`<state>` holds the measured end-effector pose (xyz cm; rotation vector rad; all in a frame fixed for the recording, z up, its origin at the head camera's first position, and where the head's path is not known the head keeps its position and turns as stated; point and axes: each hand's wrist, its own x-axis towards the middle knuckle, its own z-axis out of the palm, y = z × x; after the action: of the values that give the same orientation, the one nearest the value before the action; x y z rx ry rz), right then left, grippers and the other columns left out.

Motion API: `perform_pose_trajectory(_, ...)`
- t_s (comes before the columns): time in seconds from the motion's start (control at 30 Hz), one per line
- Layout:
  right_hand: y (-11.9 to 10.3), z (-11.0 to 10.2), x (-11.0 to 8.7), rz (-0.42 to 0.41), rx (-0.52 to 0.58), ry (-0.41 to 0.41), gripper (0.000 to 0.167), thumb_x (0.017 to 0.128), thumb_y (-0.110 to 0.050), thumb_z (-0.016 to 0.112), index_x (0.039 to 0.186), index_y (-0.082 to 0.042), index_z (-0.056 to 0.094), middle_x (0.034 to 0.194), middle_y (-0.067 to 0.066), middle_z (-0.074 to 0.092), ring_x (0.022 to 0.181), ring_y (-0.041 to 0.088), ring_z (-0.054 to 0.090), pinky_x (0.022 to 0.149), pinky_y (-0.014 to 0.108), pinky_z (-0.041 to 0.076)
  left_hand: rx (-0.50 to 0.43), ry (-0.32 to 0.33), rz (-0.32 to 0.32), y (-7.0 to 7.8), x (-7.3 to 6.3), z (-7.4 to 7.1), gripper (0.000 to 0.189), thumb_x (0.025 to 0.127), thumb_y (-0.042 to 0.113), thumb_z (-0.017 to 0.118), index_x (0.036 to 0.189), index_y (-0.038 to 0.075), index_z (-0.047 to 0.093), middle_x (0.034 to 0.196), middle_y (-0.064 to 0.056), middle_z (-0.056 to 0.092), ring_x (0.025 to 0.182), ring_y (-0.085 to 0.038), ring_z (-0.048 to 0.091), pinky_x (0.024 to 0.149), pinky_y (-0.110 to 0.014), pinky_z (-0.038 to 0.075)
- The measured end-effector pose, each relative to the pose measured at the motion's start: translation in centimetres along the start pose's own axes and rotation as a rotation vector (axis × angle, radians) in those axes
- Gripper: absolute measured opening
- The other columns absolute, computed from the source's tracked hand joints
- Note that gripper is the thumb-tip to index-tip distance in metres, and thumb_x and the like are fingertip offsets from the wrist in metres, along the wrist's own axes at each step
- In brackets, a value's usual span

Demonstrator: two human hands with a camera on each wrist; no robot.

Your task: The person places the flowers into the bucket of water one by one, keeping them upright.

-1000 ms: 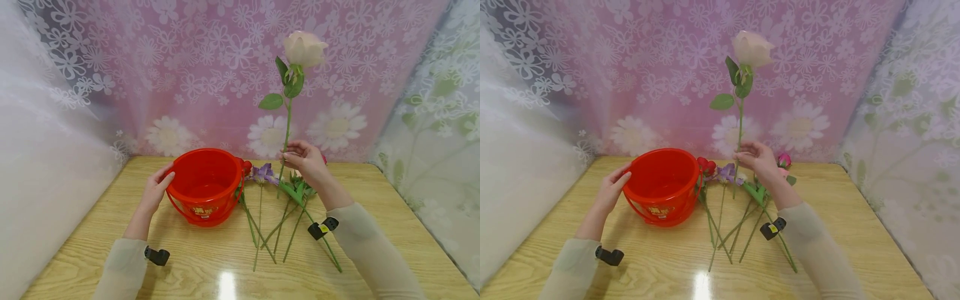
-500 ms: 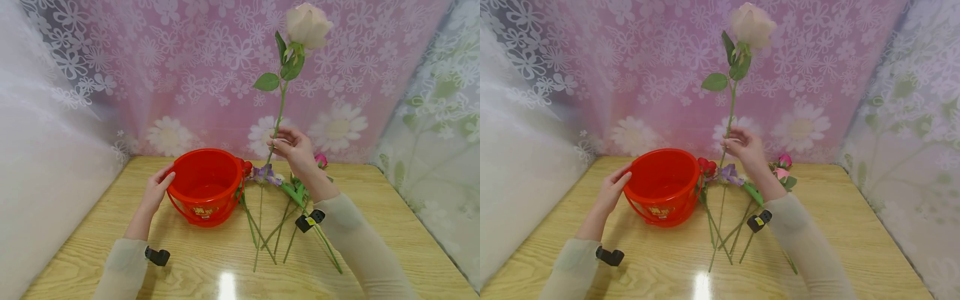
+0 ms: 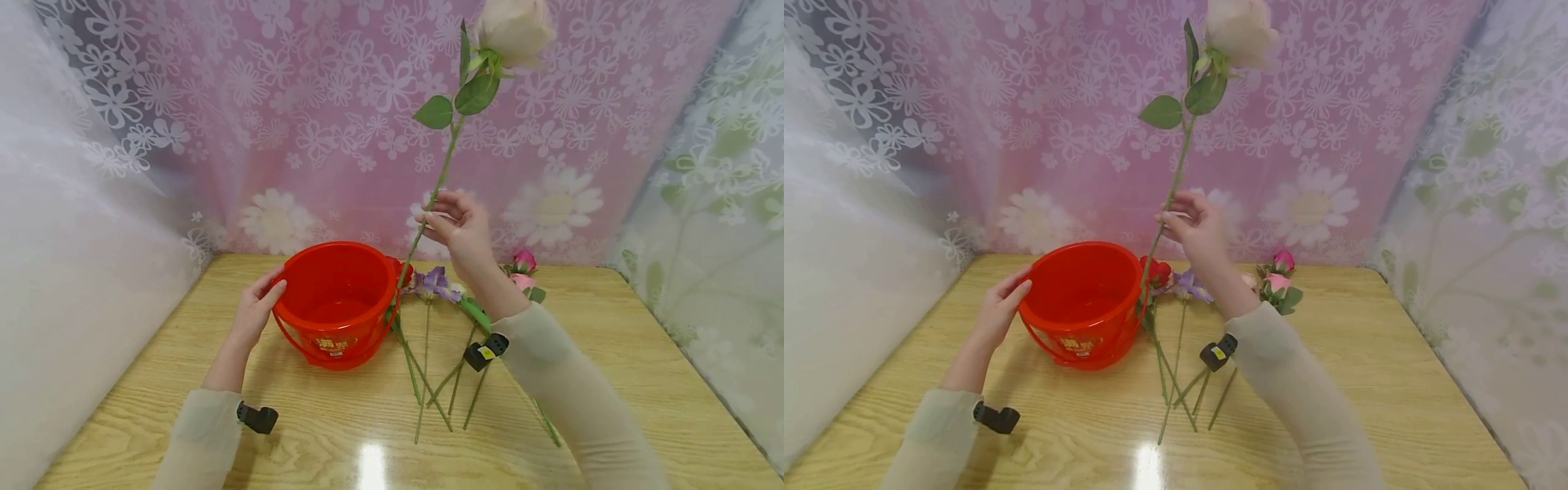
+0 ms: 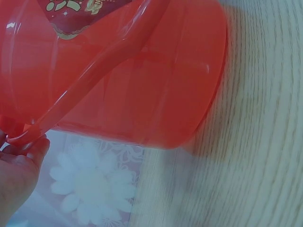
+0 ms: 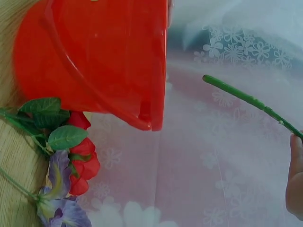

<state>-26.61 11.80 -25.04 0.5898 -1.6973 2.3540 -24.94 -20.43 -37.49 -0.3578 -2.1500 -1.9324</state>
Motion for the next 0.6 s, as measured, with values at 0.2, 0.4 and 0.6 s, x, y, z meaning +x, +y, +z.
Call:
perform_pose_trajectory(0.2,0.5,1.4,0.5,0.001,0.015,0.021,0.024,0.084,0.006,0.055,0.107,0.001,0.051,0.098,0.014,0.056,0.087,0.024,0.06,0.078,0.036,0.049,0.01,-0.003,-0.01,-0.1,0.0,-0.2,0.049,0.092,0.017,0.049,0.133,-0.005,0.035,0.134,-0.022,0.035,0.114,-0.024,0.043,0.084,-0.016,0.042)
perform_pose_trajectory(0.4,1.3,2.8,0.9,-0.002,0.002,0.033,0.024,0.083,0.007,0.055,0.106,0.003,0.05,0.097,0.013,0.056,0.085,0.025,0.06,0.076,0.036,0.049,0.011,0.003,-0.017,-0.2,0.1,-0.1,0.048,0.092,0.017,0.049,0.133,-0.003,0.036,0.133,-0.02,0.036,0.112,-0.021,0.045,0.083,-0.016,0.042)
perform_pose_trajectory(0.6,2.6,4.1,0.7,0.01,-0.056,0.026,0.026,0.083,0.009,0.054,0.108,0.006,0.048,0.091,0.007,0.058,0.092,0.033,0.057,0.076,0.036,0.05,0.02,0.015,-0.018,-0.4,0.1,-0.2,0.048,0.091,0.018,0.05,0.133,-0.002,0.037,0.133,-0.019,0.037,0.111,-0.018,0.046,0.082,-0.014,0.042)
